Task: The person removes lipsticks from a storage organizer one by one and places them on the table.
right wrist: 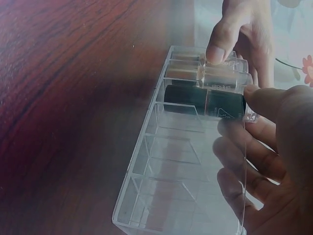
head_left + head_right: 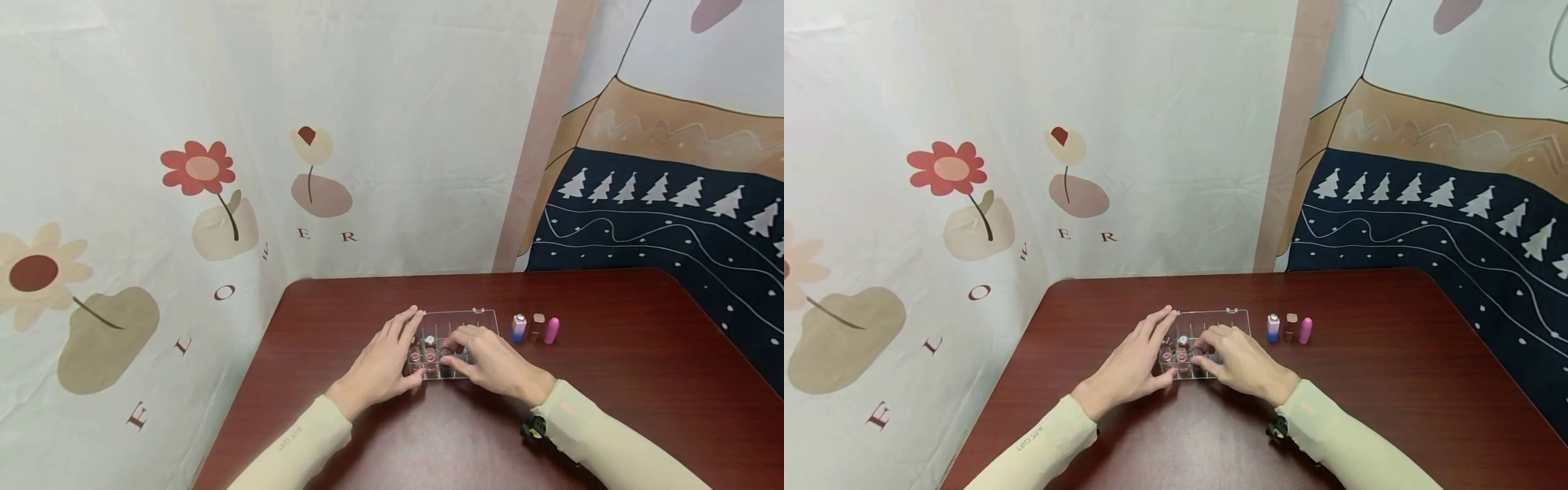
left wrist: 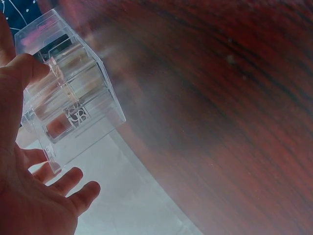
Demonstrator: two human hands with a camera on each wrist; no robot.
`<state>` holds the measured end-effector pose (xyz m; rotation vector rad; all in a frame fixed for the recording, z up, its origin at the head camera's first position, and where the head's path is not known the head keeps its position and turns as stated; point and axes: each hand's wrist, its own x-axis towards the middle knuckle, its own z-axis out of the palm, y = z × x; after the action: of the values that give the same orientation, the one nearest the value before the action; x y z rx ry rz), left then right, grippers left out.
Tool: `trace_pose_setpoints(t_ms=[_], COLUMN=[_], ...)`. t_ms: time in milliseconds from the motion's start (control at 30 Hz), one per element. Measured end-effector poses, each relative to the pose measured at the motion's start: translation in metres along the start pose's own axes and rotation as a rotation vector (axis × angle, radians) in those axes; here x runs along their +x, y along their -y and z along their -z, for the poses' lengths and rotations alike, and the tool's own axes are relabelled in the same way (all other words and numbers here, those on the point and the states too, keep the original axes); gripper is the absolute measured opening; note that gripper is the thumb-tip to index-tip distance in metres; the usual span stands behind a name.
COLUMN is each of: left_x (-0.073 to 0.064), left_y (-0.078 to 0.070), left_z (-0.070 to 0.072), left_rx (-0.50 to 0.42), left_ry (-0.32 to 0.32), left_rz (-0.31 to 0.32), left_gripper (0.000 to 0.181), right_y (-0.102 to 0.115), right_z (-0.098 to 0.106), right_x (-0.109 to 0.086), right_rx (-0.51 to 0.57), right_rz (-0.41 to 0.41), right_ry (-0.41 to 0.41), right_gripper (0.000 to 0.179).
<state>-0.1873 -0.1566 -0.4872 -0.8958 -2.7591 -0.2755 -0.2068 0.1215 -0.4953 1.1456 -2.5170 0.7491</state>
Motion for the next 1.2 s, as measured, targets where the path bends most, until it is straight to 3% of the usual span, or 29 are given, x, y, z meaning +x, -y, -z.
trace_pose_setpoints(t_ms=[633, 1200], left_x=[0.001, 0.000], left_y=[0.001, 0.002], left_z=[-0.001, -0.002], left_rx=[0.000, -0.002], left_ry=[-0.012, -0.014], left_rz=[-0.005, -0.007], left_gripper=[0.111, 0.111], right_y=[0.003, 0.007], right_z=[0.005, 0.017], right_x=[0.002, 0.004], right_rx=[0.018, 0.046], right_rz=[0.001, 0.050], right_ry=[-0.064, -0.161], right_gripper=[0.015, 0.022])
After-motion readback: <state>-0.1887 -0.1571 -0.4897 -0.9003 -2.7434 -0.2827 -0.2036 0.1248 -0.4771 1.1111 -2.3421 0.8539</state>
